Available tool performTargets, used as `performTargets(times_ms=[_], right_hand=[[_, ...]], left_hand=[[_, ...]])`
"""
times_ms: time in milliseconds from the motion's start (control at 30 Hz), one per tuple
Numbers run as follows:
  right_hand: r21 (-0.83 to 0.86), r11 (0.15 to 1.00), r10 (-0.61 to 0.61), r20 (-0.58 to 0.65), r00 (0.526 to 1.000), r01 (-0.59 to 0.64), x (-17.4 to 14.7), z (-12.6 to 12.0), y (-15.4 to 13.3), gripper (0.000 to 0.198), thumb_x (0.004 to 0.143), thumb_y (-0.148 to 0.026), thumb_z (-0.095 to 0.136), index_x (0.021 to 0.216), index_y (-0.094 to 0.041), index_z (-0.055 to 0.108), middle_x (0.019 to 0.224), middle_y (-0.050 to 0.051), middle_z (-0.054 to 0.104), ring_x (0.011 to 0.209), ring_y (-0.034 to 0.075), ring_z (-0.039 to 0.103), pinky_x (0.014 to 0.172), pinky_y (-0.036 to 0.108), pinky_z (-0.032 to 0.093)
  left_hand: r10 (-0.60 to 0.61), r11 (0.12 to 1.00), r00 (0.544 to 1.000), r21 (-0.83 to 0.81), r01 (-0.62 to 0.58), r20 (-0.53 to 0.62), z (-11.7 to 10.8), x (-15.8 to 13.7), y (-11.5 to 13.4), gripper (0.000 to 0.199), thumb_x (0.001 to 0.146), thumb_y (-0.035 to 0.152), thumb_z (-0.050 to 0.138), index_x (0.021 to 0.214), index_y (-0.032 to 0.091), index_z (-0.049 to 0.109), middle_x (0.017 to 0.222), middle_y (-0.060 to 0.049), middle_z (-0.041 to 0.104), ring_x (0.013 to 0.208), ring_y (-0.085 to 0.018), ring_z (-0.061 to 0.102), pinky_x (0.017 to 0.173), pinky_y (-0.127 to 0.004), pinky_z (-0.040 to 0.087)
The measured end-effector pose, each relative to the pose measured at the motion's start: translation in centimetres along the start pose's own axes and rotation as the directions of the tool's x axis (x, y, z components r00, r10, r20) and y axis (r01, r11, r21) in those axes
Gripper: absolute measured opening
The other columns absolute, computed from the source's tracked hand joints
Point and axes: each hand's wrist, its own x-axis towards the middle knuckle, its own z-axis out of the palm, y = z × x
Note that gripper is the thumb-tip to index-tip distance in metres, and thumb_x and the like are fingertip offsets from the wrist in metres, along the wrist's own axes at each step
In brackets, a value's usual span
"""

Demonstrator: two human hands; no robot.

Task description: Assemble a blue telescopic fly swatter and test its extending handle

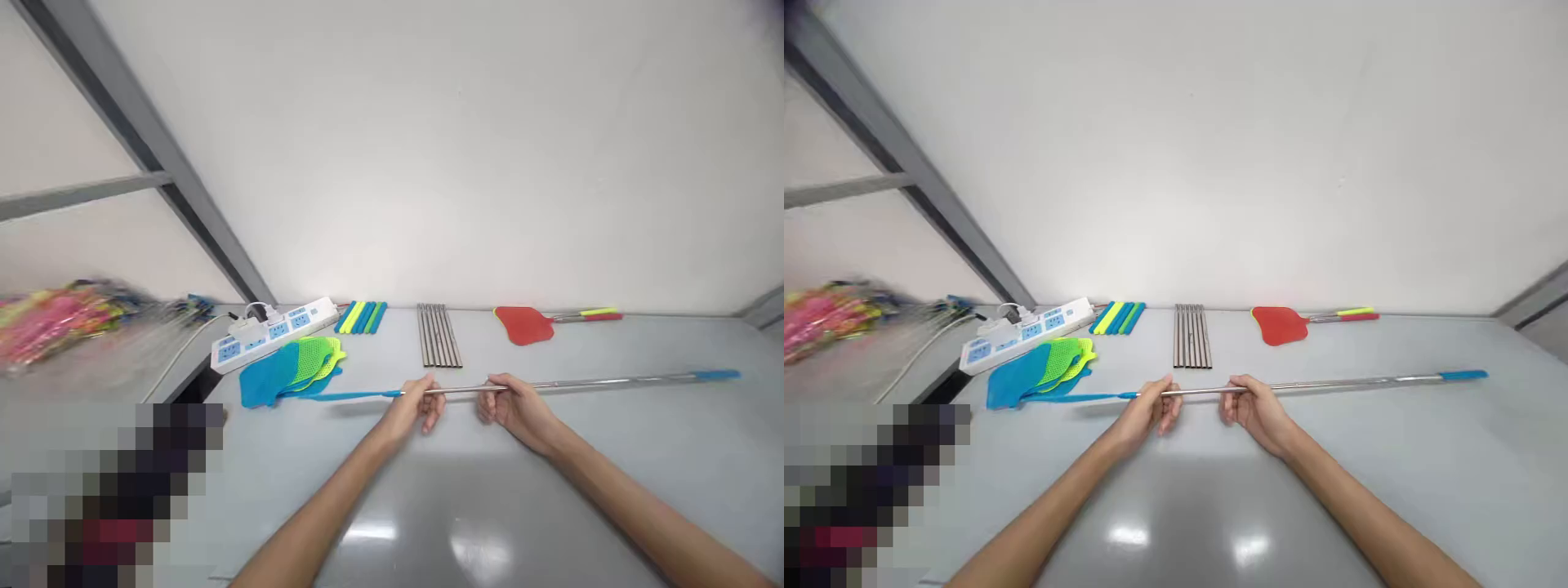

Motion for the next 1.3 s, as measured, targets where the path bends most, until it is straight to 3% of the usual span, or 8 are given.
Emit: performTargets(times_ms=[167, 367, 533, 767, 900, 1300], right_hand=[[-0.070, 0.993, -0.099, 0.016, 0.995, 0.100, 0.7, 0.8, 0.1, 0.046, 0.080, -0.029, 0.032, 0.042, -0.015, 0.051, 0.041, 0.002, 0.041, 0.044, 0.013, 0.040, 0.050, 0.029, 0.028], [-0.107, 0.982, -0.155, 0.013, 0.988, 0.156, 1.9, 2.4, 1.3, 0.049, 0.081, -0.031, 0.032, 0.036, -0.016, 0.046, 0.038, 0.001, 0.038, 0.042, 0.012, 0.037, 0.048, 0.028, 0.026], [-0.133, 0.969, -0.207, 0.025, 0.978, 0.208, 2.3, 2.4, 2.2, 0.051, 0.081, -0.033, 0.033, 0.035, -0.017, 0.045, 0.036, 0.001, 0.037, 0.044, 0.013, 0.038, 0.050, 0.028, 0.026], [-0.136, 0.984, -0.095, 0.154, 0.983, 0.116, 2.4, 1.5, 1.7, 0.052, 0.082, -0.034, 0.028, 0.036, -0.017, 0.045, 0.035, 0.001, 0.042, 0.042, 0.013, 0.039, 0.051, 0.029, 0.027], [-0.180, 0.976, -0.090, 0.174, 0.981, 0.122, 2.3, 1.3, 1.6, 0.052, 0.082, -0.035, 0.028, 0.036, -0.017, 0.045, 0.035, 0.001, 0.044, 0.041, 0.013, 0.039, 0.051, 0.028, 0.028], [-0.248, 0.959, -0.083, 0.215, 0.973, 0.136, 2.1, 1.1, 2.1, 0.057, 0.084, -0.037, 0.024, 0.036, -0.017, 0.045, 0.035, 0.001, 0.045, 0.039, 0.013, 0.044, 0.050, 0.028, 0.033]], left_hand=[[0.000, 1.000, 0.993, 0.025, -0.003, 0.116, 0.1, 0.1, -0.7, 0.051, 0.080, 0.045, 0.025, 0.053, 0.011, 0.052, 0.034, 0.002, 0.041, 0.030, -0.006, 0.035, 0.038, -0.019, 0.027], [0.068, 0.995, 0.998, -0.070, -0.068, -0.007, -0.2, 0.2, -1.0, 0.049, 0.082, 0.042, 0.023, 0.052, 0.013, 0.049, 0.032, 0.004, 0.035, 0.031, -0.006, 0.031, 0.037, -0.019, 0.023], [0.058, 0.994, 0.998, -0.096, -0.056, 0.017, 0.1, 0.3, -1.3, 0.048, 0.083, 0.041, 0.023, 0.054, 0.013, 0.048, 0.034, 0.004, 0.034, 0.032, -0.006, 0.030, 0.038, -0.019, 0.022], [0.003, 0.978, 0.994, -0.207, 0.020, 0.112, 0.4, 0.2, -1.3, 0.044, 0.083, 0.043, 0.024, 0.060, 0.014, 0.048, 0.035, 0.006, 0.034, 0.032, -0.006, 0.031, 0.042, -0.021, 0.026], [-0.036, 0.963, 0.991, -0.259, 0.069, 0.129, 0.6, 0.0, -1.2, 0.043, 0.083, 0.043, 0.024, 0.060, 0.014, 0.047, 0.036, 0.006, 0.034, 0.031, -0.006, 0.028, 0.044, -0.022, 0.029], [0.000, 0.995, 0.990, -0.097, 0.014, 0.144, 1.1, -0.4, -0.9, 0.045, 0.084, 0.039, 0.022, 0.062, 0.013, 0.051, 0.043, 0.001, 0.042, 0.042, -0.008, 0.038, 0.048, -0.022, 0.032]])
